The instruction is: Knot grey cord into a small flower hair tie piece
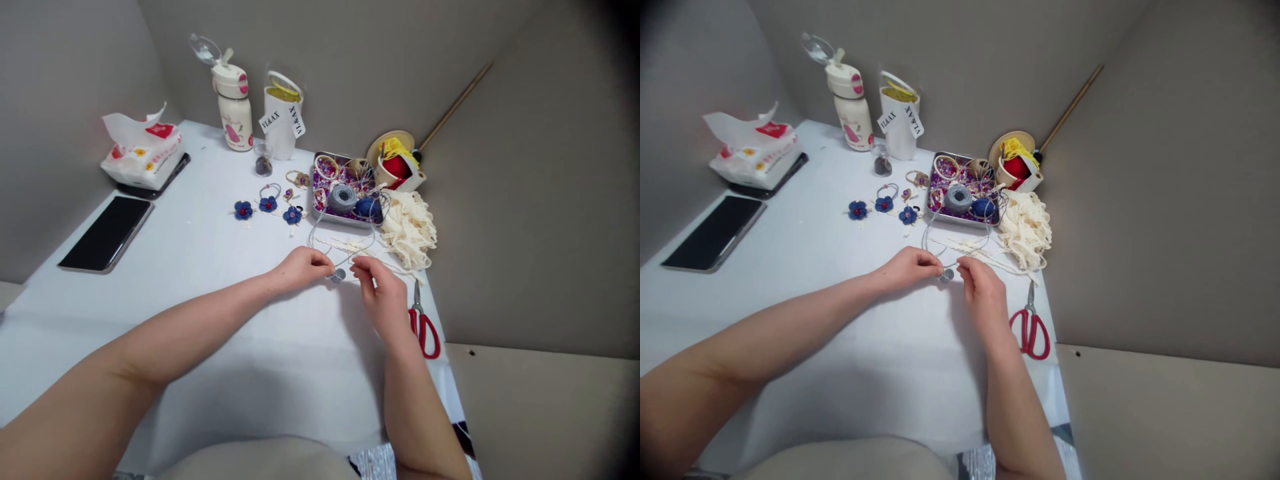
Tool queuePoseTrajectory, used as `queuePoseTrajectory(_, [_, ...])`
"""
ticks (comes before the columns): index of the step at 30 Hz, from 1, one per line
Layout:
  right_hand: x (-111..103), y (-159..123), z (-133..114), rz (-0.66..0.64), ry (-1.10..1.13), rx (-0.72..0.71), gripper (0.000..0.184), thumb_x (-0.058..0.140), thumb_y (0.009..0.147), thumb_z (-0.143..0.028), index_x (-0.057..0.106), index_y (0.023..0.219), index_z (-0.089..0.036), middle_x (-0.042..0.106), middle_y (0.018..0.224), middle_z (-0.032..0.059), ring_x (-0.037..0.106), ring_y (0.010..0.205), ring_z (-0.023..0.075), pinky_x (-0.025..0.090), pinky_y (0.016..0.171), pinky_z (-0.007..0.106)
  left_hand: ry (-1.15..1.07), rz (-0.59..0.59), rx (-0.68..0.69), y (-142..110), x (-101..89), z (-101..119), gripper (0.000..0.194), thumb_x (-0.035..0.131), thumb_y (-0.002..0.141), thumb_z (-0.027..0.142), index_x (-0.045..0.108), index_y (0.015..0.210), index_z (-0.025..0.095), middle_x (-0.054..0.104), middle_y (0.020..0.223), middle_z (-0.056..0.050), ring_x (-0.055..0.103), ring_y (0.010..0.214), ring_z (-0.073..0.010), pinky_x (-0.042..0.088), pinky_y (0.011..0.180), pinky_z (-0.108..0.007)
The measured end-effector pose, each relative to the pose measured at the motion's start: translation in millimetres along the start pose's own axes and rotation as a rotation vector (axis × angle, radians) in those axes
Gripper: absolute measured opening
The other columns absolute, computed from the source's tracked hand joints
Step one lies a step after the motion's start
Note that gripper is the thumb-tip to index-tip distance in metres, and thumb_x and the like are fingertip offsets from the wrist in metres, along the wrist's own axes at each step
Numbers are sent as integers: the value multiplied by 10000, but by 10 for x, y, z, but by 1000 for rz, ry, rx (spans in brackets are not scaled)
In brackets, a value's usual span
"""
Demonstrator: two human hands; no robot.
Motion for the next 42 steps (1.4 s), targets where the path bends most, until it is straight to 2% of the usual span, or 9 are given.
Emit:
queuePoseTrajectory(3, [120, -44, -22, -12, -10, -21, 139, 491, 909, -189, 623, 900, -230, 646, 837, 20, 593, 776, 171, 463, 723, 311, -24, 28, 3, 10, -29, 6, 191, 623, 719, 275, 733, 769, 127, 707, 779, -61, 603, 708, -150, 436, 667, -252])
queuePoseTrajectory(7, [84, -49, -36, 31, -10, -37, 141, 518, 898, -184, 647, 853, -219, 594, 869, 38, 565, 805, 171, 455, 712, 304, -33, 43, -6, 12, -48, 0, 207, 626, 721, 291, 731, 791, 127, 708, 780, -59, 596, 696, -146, 426, 654, -252])
queuePoseTrajectory(10, [63, -47, 12, 40, -57, -42, 171, 509, 904, -189, 675, 893, -229, 570, 848, 37, 543, 794, 176, 445, 703, 314, -54, 33, -22, 9, -37, -17, 217, 631, 720, 301, 730, 797, 123, 712, 803, -70, 597, 701, -150, 431, 651, -257])
queuePoseTrajectory(16, [166, -79, 78, -15, -109, -101, 291, 452, 893, -129, 692, 998, -257, 575, 867, 48, 525, 841, 200, 445, 730, 346, -46, 22, -25, 10, -21, -12, 221, 639, 709, 319, 731, 781, 131, 706, 789, -66, 596, 703, -153, 439, 670, -269])
queuePoseTrajectory(29, [183, -78, 73, -45, -185, -102, 241, 473, 902, -143, 690, 971, -225, 575, 850, 54, 510, 830, 207, 434, 718, 348, -42, 25, -24, -2, -29, 22, 167, 638, 719, 275, 727, 754, 138, 705, 781, -61, 589, 692, -139, 422, 650, -254])
queuePoseTrajectory(42, [178, -79, 49, -53, -219, -116, 228, 481, 906, -137, 691, 964, -205, 570, 850, 59, 505, 828, 205, 440, 717, 344, -22, 22, -23, 9, -30, 0, 199, 631, 721, 288, 734, 781, 129, 713, 795, -72, 605, 704, -148, 439, 655, -261])
Point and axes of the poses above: each hand's wrist, its own y-axis towards the middle knuckle, its own x-axis out of the palm, z = x × y, the point moved 7 cm from there along y, towards the middle knuckle
